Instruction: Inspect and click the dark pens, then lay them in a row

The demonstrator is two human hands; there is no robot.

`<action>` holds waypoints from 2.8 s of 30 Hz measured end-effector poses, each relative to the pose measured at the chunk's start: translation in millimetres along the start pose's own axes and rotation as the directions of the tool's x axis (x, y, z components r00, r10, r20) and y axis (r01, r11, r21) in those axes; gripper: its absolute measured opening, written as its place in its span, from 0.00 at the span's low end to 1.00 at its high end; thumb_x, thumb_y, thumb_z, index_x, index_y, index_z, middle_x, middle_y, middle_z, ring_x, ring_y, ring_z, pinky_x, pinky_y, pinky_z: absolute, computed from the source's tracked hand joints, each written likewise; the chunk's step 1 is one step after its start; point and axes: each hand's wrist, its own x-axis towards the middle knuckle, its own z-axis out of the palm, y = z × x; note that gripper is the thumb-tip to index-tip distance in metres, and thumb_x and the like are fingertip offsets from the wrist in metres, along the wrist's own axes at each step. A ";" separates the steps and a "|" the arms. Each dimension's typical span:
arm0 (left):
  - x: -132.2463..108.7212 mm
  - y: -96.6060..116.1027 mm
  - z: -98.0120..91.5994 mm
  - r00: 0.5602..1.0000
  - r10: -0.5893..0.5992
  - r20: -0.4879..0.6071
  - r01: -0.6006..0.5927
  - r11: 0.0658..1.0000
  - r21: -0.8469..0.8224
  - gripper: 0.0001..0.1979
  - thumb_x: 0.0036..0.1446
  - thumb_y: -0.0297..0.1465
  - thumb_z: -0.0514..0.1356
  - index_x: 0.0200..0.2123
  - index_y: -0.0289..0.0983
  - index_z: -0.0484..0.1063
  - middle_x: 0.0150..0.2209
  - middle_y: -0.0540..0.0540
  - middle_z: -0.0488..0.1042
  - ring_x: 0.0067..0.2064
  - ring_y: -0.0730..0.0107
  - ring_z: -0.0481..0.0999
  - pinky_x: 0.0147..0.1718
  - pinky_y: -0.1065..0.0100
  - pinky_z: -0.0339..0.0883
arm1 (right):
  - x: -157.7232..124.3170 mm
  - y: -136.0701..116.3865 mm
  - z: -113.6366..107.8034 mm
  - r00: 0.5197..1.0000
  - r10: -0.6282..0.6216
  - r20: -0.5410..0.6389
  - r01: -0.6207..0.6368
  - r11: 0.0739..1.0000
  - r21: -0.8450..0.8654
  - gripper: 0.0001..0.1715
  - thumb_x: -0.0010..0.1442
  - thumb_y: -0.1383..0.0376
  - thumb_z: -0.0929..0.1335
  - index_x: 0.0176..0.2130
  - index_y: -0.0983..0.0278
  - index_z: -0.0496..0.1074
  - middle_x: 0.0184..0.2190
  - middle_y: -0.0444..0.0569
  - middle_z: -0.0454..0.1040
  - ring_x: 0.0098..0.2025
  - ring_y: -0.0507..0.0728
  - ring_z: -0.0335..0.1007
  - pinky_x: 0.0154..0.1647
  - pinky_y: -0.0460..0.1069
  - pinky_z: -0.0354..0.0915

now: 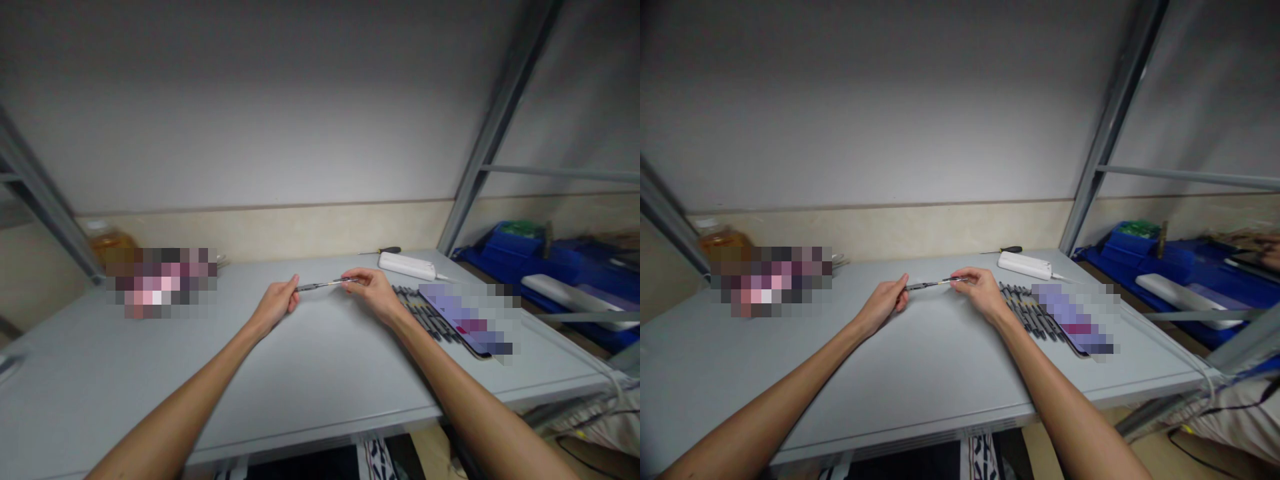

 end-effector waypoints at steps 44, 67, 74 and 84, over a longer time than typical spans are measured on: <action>9.3 -0.5 -7.9 0.955 0.044 -0.295 -0.117 0.965 -0.233 0.21 0.51 0.45 0.53 0.16 0.39 0.50 0.14 0.58 0.49 0.16 0.80 0.53 0.18 0.74 0.53 | 6.6 -0.5 -5.7 0.971 0.022 -0.236 0.044 0.961 0.272 0.14 0.37 0.66 0.74 0.29 0.65 0.75 0.24 0.45 0.72 0.26 0.51 0.67 0.34 0.49 0.65; 4.5 -5.4 4.7 0.995 0.045 -0.084 -0.064 0.970 -0.235 0.23 0.51 0.48 0.53 0.16 0.38 0.52 0.14 0.58 0.51 0.16 0.80 0.53 0.19 0.74 0.53 | -2.3 -0.2 9.1 0.995 -0.029 -0.090 0.043 0.988 0.152 0.14 0.39 0.63 0.74 0.30 0.66 0.75 0.23 0.46 0.74 0.25 0.51 0.68 0.32 0.47 0.63; 5.6 -7.5 0.1 0.992 0.105 -0.072 -0.112 0.989 -0.092 0.20 0.53 0.46 0.52 0.19 0.36 0.60 0.16 0.55 0.59 0.19 0.78 0.59 0.22 0.73 0.55 | -5.1 -2.3 10.5 0.999 0.002 -0.044 0.002 0.996 0.085 0.17 0.40 0.61 0.73 0.31 0.69 0.74 0.20 0.45 0.71 0.21 0.49 0.65 0.26 0.46 0.62; 5.8 -10.2 -3.7 0.972 0.208 -0.114 -0.218 0.972 -0.091 0.11 0.45 0.37 0.61 0.30 0.35 0.70 0.25 0.50 0.72 0.26 0.73 0.70 0.29 0.72 0.63 | -7.0 -3.7 9.3 0.988 0.124 0.087 -0.131 0.989 0.070 0.20 0.45 0.56 0.71 0.33 0.69 0.71 0.15 0.40 0.67 0.14 0.46 0.57 0.13 0.41 0.53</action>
